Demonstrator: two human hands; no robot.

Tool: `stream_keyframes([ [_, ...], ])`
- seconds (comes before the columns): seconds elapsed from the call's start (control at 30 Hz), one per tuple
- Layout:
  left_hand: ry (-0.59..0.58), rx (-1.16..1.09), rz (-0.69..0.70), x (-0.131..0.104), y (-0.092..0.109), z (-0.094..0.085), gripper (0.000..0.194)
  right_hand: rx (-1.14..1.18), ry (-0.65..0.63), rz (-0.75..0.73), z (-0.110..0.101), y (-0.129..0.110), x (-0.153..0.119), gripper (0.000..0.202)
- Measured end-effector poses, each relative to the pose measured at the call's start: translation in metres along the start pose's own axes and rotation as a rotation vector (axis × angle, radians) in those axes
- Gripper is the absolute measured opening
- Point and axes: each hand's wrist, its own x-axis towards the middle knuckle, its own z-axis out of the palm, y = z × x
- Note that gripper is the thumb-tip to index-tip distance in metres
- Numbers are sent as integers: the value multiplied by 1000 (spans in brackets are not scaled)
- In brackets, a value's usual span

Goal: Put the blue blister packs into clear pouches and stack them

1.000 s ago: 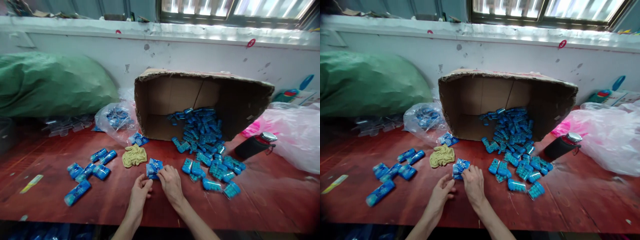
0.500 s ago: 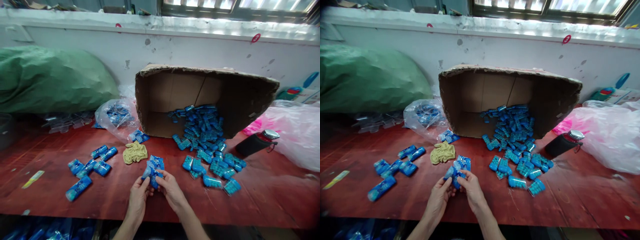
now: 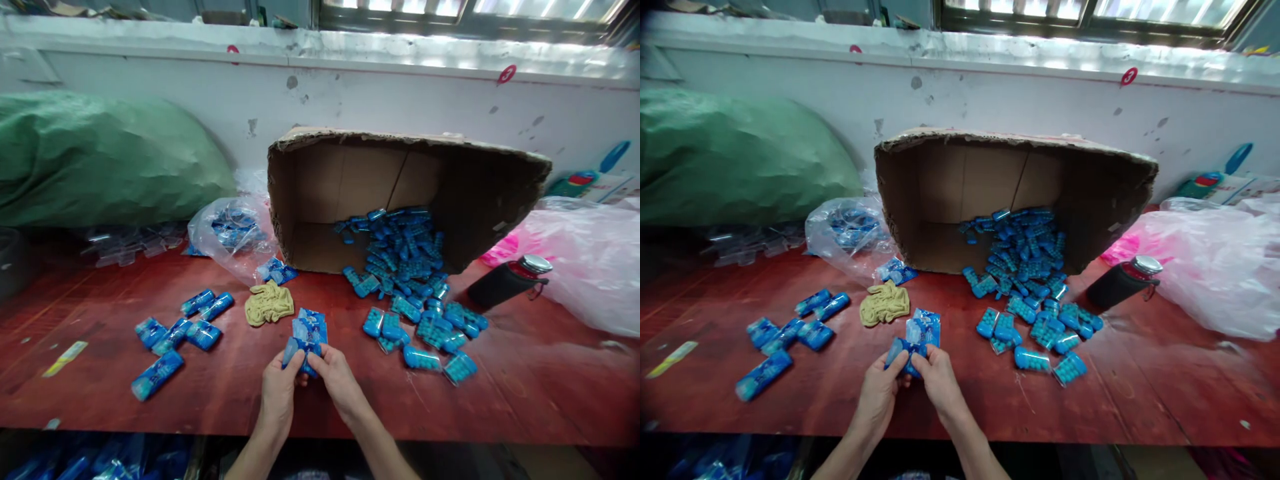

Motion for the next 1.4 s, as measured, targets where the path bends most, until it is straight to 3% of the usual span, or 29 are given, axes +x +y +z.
stream_keyframes([
  [0.23, 93, -35, 30, -1, -5, 2, 26, -175, 135, -87, 3, 17, -1, 22],
  [0.47, 103, -62, -50, 0, -4, 7, 29, -269, 212, -130, -1, 24, 0, 22],
  [0.6, 46, -102, -117, -1, -4, 9, 32, -291, 240, -145, -3, 25, -4, 21],
  [0.77, 80, -55, -103, -1, -11, 5, 38, -346, 254, -217, 2, 22, -11, 21],
  [0.97, -1, -174, -223, 2, -14, 2, 37, -292, 305, -207, 2, 25, -8, 23],
  [1.1, -97, -81, -291, -1, -5, -4, 39, -256, 277, -178, -5, 20, -7, 17],
  [1.3, -83, 12, -352, -6, 1, 0, 42, -534, 283, -295, -7, 2, -21, 34],
  [1.4, -65, 14, -363, -4, -1, 9, 43, -830, 436, -523, -43, -13, -31, 28],
])
